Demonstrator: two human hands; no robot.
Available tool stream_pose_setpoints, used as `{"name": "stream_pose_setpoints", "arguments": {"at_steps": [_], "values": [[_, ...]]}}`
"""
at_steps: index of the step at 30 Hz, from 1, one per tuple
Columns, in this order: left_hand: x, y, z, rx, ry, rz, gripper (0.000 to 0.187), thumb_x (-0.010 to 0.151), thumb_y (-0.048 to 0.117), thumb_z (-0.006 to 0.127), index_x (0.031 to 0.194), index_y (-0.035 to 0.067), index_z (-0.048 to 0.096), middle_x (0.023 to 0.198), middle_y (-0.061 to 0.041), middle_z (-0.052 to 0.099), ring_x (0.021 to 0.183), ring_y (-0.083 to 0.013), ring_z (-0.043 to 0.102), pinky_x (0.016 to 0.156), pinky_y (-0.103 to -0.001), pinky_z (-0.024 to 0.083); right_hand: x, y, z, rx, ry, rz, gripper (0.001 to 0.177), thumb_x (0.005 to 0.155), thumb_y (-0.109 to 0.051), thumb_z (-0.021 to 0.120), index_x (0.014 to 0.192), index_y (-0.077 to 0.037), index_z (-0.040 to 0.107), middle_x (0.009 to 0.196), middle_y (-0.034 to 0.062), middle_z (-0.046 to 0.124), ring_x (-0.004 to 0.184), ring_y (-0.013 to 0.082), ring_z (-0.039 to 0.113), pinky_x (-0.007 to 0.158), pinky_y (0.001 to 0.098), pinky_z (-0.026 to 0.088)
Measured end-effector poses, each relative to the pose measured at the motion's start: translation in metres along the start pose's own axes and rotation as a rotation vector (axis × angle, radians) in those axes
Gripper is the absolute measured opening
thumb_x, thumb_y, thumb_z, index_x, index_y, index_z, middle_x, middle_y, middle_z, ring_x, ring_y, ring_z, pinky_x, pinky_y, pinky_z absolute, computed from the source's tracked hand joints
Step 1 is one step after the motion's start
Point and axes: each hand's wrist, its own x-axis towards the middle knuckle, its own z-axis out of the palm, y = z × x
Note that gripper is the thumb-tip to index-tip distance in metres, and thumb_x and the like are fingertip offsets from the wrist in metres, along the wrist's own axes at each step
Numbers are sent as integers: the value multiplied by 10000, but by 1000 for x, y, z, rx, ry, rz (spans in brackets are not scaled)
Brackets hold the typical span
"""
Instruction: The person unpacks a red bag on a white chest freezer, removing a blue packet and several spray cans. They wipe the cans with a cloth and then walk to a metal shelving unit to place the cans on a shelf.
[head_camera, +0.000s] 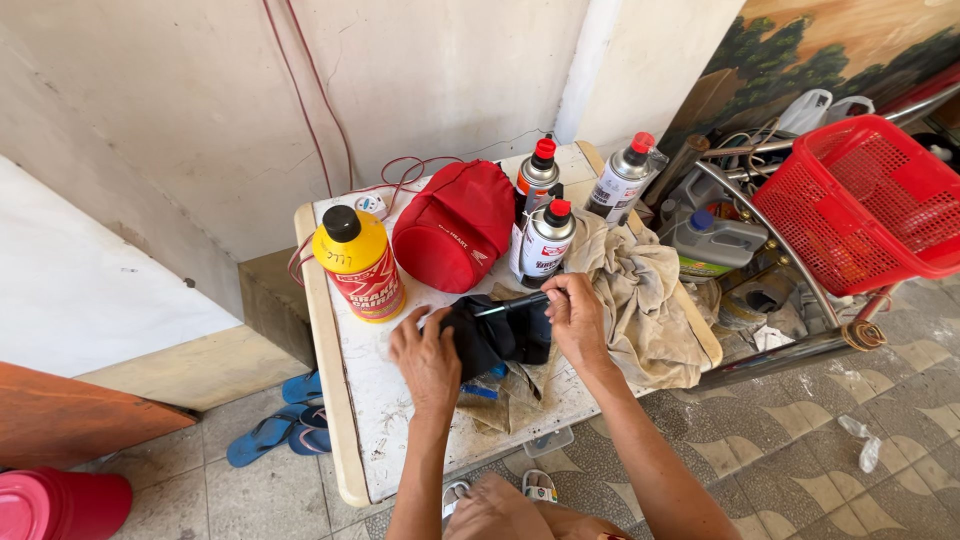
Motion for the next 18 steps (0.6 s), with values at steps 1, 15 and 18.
{"name": "stream_pose_setpoints", "arguments": {"at_steps": [1,15,18], "values": [[2,4,1,-67,-34,20,240,881,95,684,1114,131,724,1215,-125,632,1091,-359,565,947,-499,424,-1,-5,0,-13,0,-19,72,990,22,567,1014,-33,608,971,49,603,635,115,624,572,264,525],[36,-5,31,-418,-318,111,254,924,9,562,1033,91,777,1108,-94,679,1058,-321,583,967,-403,476,-4,-24,-9,-75,-77,-146,73,1000,22,568,1010,-36,612,977,55,628,661,128,612,598,265,520],[40,1,21,-488,-357,82,253,921,14,572,1048,81,781,1112,-91,680,1048,-311,570,959,-396,456,-4,-16,1,-20,-87,22,41,974,-14,603,1001,-41,618,904,43,656,631,103,626,540,253,522]]}}
